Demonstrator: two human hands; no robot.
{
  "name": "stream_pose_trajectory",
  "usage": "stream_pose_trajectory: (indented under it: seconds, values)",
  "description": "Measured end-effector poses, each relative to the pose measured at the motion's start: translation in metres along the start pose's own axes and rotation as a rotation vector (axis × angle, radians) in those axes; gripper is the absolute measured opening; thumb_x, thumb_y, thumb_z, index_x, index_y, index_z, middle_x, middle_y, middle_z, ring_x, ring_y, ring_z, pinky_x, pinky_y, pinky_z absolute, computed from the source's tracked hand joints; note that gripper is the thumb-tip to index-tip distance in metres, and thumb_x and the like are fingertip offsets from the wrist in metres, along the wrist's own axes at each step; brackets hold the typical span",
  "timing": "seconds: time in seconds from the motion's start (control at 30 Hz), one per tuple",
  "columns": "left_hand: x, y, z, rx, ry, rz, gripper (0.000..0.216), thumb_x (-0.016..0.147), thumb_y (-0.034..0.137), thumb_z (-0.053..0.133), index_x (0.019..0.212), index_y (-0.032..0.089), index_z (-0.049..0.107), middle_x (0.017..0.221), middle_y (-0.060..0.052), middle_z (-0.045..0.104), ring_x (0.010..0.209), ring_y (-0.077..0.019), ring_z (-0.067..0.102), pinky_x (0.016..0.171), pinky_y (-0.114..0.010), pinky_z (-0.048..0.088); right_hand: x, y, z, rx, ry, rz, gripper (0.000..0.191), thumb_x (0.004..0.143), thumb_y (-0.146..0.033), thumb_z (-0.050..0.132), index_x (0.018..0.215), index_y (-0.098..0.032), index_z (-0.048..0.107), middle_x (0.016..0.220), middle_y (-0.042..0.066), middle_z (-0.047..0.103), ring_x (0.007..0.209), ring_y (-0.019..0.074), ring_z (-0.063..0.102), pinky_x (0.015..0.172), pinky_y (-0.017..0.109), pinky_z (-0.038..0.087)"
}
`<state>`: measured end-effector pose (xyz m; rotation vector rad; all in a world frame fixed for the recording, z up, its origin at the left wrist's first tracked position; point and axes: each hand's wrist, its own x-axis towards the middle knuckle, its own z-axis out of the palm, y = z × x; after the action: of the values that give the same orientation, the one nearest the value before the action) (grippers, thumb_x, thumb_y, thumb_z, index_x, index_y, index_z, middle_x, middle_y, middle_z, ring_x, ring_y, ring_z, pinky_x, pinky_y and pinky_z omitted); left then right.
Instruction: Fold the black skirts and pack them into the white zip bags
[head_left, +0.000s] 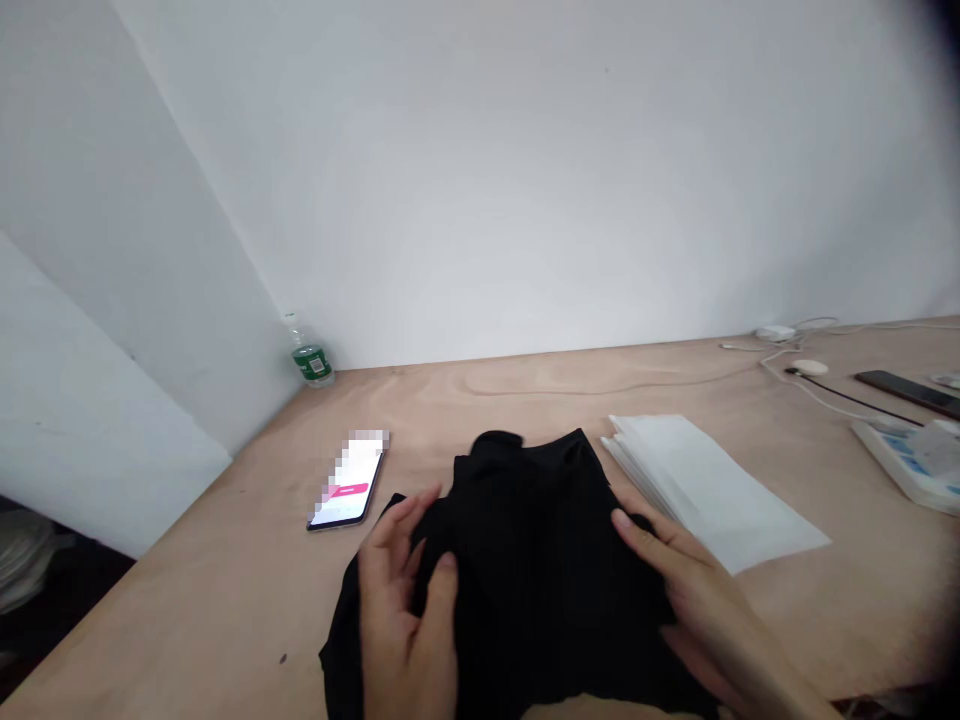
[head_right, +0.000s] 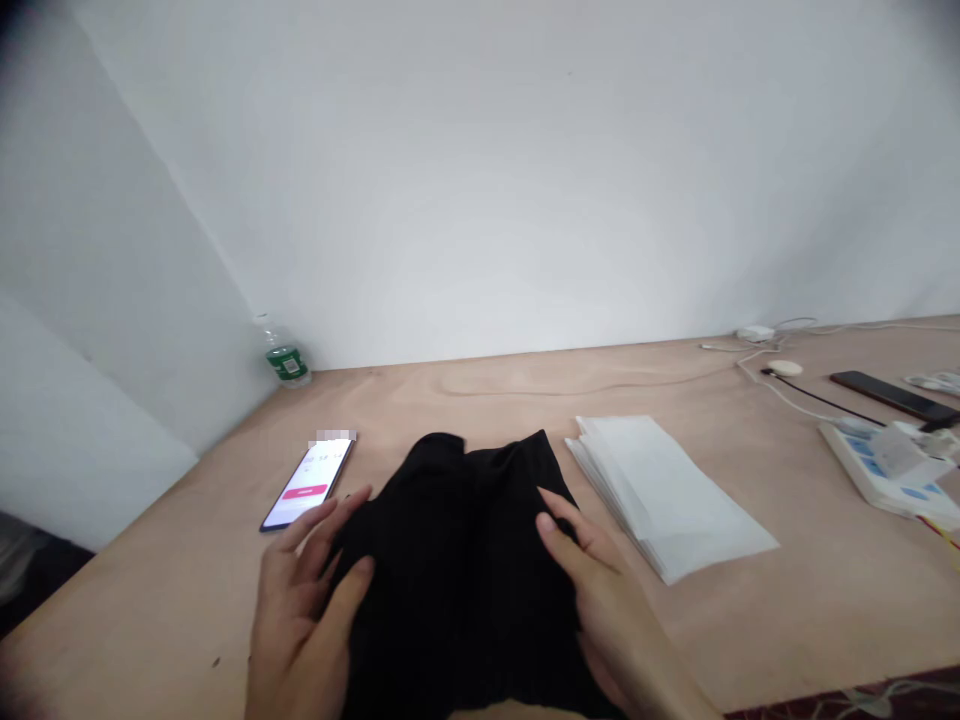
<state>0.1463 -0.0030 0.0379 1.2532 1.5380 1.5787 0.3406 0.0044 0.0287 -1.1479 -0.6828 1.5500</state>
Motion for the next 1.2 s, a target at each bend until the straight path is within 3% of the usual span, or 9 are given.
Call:
stream_pose_trajectory:
  seconds: [0.07,0.27,0.37,0.5,0.73,0.83,1.0,1.1,1.2]
  values:
    - [0.004,-0.014,-0.013,0.148,-0.004,0.017,0.039,0.081,0.031,0.052,0.119,0.028,0.043,0.132,-0.006,0.045,0.122,-0.0259,0.043,0.099,-0.048,0.036,0.007,0.0,-0.021,-0.123,0.034,0.001,0.048,0.076,-0.04,0.061,0.121,-0.029,0.051,0.115,0.004,0.062,0.11,0.0254,0.054,0.096,0.043,0.039]
    - [0.002,-0.054,-0.021,0.628,-0.427,0.341,0.048,0.068,0.027,0.064,0.115,0.031,0.054,0.117,-0.003,0.061,0.119,-0.0296,0.046,0.103,-0.058,0.023,0.024,0.015,-0.053,-0.418,0.012,-0.073,0.062,0.069,-0.025,0.065,0.127,-0.029,0.042,0.102,0.004,0.064,0.099,0.0242,0.06,0.089,0.044,0.044]
    - [0.004,-0.05,-0.014,0.629,-0.283,0.288,0.038,0.073,0.029,0.06,0.111,0.029,0.057,0.099,-0.003,0.067,0.098,-0.0259,0.06,0.098,-0.053,0.034,0.025,0.01,-0.047,-0.444,-0.025,-0.102,0.062,0.069,-0.024,0.063,0.127,-0.03,0.041,0.098,0.002,0.064,0.097,0.0228,0.06,0.086,0.042,0.046]
    - [0.012,-0.028,-0.017,0.43,-0.047,-0.007,0.035,0.072,0.04,0.061,0.105,0.027,0.059,0.087,-0.003,0.064,0.084,-0.0236,0.061,0.076,-0.039,0.049,0.022,-0.008,-0.035,-0.393,-0.02,-0.142,0.062,0.068,-0.026,0.065,0.126,-0.031,0.045,0.098,0.002,0.064,0.1,0.0226,0.057,0.085,0.039,0.045]
    - [0.052,0.007,-0.039,-0.135,0.161,-0.167,0.053,0.067,0.03,0.069,0.116,0.032,0.048,0.085,0.003,0.062,0.062,-0.0102,0.056,0.046,-0.017,0.042,0.025,-0.051,-0.025,-0.134,-0.042,-0.108,0.061,0.068,-0.028,0.069,0.124,-0.032,0.048,0.096,0.001,0.068,0.077,0.0158,0.063,0.065,0.025,0.049]
    - [0.079,0.024,-0.037,-0.289,0.112,-0.15,0.057,0.065,0.023,0.071,0.116,0.033,0.048,0.08,0.005,0.06,0.056,-0.0094,0.054,0.042,-0.017,0.042,0.039,-0.073,-0.021,-0.118,-0.006,-0.166,0.056,0.067,-0.023,0.069,0.119,-0.031,0.053,0.089,0.0,0.069,0.073,0.014,0.063,0.061,0.022,0.049]
    - [0.094,0.059,-0.034,-0.421,0.122,0.086,0.057,0.07,0.017,0.069,0.119,0.035,0.046,0.073,0.009,0.058,0.062,-0.0077,0.054,0.055,-0.019,0.048,0.047,-0.106,-0.016,-0.116,0.017,-0.309,0.051,0.066,-0.019,0.068,0.114,-0.032,0.056,0.086,-0.002,0.069,0.072,0.013,0.063,0.061,0.02,0.049]
    - [0.072,0.054,-0.038,-0.361,0.235,0.186,0.06,0.07,0.017,0.069,0.12,0.038,0.045,0.073,0.009,0.059,0.068,-0.0097,0.056,0.056,-0.019,0.05,0.041,-0.095,-0.026,-0.142,0.0,-0.349,0.05,0.066,-0.024,0.069,0.114,-0.032,0.055,0.098,-0.001,0.068,0.084,0.0159,0.063,0.068,0.023,0.049]
    - [0.045,0.015,-0.045,-0.134,0.266,0.031,0.062,0.066,0.026,0.071,0.121,0.038,0.045,0.087,0.007,0.062,0.077,-0.0136,0.059,0.055,-0.019,0.051,0.04,-0.056,-0.044,-0.214,-0.038,-0.249,0.046,0.068,-0.027,0.068,0.113,-0.029,0.056,0.1,0.001,0.068,0.085,0.0183,0.063,0.071,0.028,0.049]
